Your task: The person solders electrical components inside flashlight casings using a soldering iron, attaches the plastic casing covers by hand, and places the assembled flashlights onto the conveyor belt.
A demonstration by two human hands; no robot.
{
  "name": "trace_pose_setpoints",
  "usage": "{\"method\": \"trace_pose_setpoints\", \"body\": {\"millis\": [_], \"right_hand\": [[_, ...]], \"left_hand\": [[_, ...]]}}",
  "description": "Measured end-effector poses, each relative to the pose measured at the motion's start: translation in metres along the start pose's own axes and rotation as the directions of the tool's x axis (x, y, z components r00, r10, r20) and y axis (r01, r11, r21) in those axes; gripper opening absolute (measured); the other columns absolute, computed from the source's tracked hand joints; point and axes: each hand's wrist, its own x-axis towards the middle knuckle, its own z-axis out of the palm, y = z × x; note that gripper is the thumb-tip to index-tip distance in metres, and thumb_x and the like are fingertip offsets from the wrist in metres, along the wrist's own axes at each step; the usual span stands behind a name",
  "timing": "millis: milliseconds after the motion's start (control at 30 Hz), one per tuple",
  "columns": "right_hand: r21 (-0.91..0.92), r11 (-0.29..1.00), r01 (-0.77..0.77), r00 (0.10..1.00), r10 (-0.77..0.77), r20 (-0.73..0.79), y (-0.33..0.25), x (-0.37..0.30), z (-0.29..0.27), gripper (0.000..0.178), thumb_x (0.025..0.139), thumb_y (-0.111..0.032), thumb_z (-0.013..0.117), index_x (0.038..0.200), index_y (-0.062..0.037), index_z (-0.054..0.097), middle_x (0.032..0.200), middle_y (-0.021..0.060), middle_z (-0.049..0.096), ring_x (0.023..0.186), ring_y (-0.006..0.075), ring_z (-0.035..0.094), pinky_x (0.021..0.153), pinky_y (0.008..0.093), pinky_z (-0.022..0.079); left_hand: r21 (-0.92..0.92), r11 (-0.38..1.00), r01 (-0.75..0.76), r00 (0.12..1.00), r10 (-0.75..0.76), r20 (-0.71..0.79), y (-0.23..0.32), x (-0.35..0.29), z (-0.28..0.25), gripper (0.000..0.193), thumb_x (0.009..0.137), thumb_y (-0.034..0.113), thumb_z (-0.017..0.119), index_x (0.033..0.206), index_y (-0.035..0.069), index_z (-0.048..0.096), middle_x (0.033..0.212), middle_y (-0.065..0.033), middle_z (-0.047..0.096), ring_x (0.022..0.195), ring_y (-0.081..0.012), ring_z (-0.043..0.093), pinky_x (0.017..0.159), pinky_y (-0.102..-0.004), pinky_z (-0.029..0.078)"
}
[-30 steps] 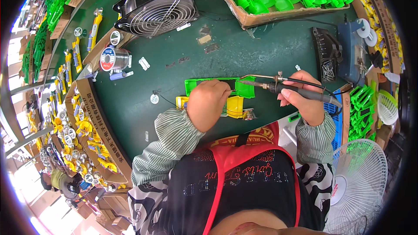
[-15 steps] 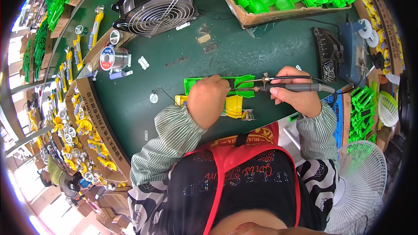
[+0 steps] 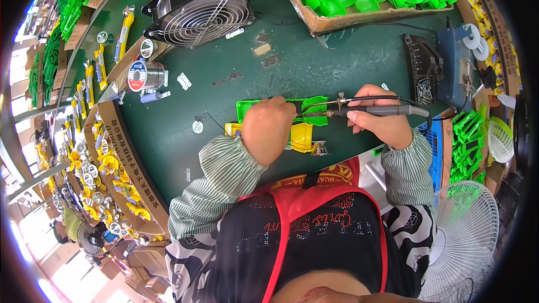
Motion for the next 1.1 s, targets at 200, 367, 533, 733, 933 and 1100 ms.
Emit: {"method": "trace_pose_setpoints", "body": {"millis": [200, 367, 533, 733, 933, 1100], "right_hand": [[0.071, 0.996, 0.060, 0.997, -0.057, -0.044, -0.003, -0.013, -0.010, 0.014, 0.081, -0.002, 0.066, 0.089, 0.0012, 0.056, 0.075, 0.0097, 0.064, 0.062, 0.0116, 0.062, 0.055, 0.0230, 0.051], [0.073, 0.993, 0.098, 0.982, -0.084, -0.168, -0.005, -0.023, -0.008, 0.012, 0.081, 0.001, 0.064, 0.090, 0.0021, 0.056, 0.077, 0.0123, 0.064, 0.064, 0.0131, 0.063, 0.058, 0.0246, 0.053], [0.072, 0.989, 0.127, 0.976, -0.112, -0.188, 0.001, -0.031, -0.002, 0.013, 0.081, 0.001, 0.063, 0.092, 0.0029, 0.056, 0.079, 0.0132, 0.064, 0.066, 0.0133, 0.063, 0.059, 0.0245, 0.053], [0.051, 0.981, 0.189, 0.959, -0.173, -0.224, 0.008, -0.046, 0.005, 0.014, 0.081, 0.001, 0.063, 0.093, 0.0030, 0.057, 0.080, 0.0135, 0.065, 0.067, 0.0136, 0.063, 0.059, 0.0248, 0.054], [0.074, 0.977, 0.198, 0.952, -0.174, -0.254, 0.012, -0.053, 0.011, 0.015, 0.081, 0.002, 0.062, 0.094, 0.0025, 0.056, 0.080, 0.0138, 0.065, 0.067, 0.0148, 0.063, 0.060, 0.0259, 0.053], [0.063, 0.980, 0.189, 0.950, -0.166, -0.263, 0.013, -0.055, 0.012, 0.015, 0.081, 0.002, 0.062, 0.095, 0.0026, 0.056, 0.080, 0.0139, 0.064, 0.069, 0.0150, 0.063, 0.061, 0.0260, 0.053]], "left_hand": [[0.010, 1.000, -0.010, 1.000, 0.010, 0.018, -0.001, 0.001, 0.000, 0.008, 0.080, 0.011, 0.058, 0.081, 0.005, 0.064, 0.076, -0.0106, 0.056, 0.074, -0.0286, 0.058, 0.066, -0.0385, 0.048], [0.020, 1.000, -0.019, 0.999, 0.019, 0.026, -0.001, 0.001, 0.000, 0.008, 0.080, 0.011, 0.058, 0.080, 0.005, 0.063, 0.076, -0.0108, 0.056, 0.074, -0.0287, 0.058, 0.066, -0.0386, 0.048], [0.001, 1.000, 0.003, 1.000, -0.003, 0.006, 0.000, 0.000, 0.000, 0.009, 0.081, 0.012, 0.058, 0.079, 0.005, 0.063, 0.076, -0.0111, 0.056, 0.074, -0.0290, 0.058, 0.066, -0.0390, 0.047], [0.033, 0.999, 0.004, 1.000, -0.004, 0.006, -0.003, 0.001, 0.005, 0.010, 0.081, 0.013, 0.057, 0.079, 0.005, 0.063, 0.077, -0.0113, 0.057, 0.074, -0.0292, 0.059, 0.066, -0.0396, 0.047], [0.038, 0.999, 0.016, 1.000, -0.016, 0.004, -0.003, 0.000, 0.006, 0.012, 0.082, 0.015, 0.057, 0.079, 0.006, 0.064, 0.078, -0.0112, 0.058, 0.075, -0.0294, 0.059, 0.067, -0.0399, 0.048], [0.042, 0.999, 0.027, 1.000, -0.028, 0.014, -0.003, 0.000, 0.005, 0.012, 0.082, 0.016, 0.057, 0.079, 0.006, 0.064, 0.079, -0.0112, 0.059, 0.076, -0.0297, 0.059, 0.068, -0.0403, 0.048]]}}
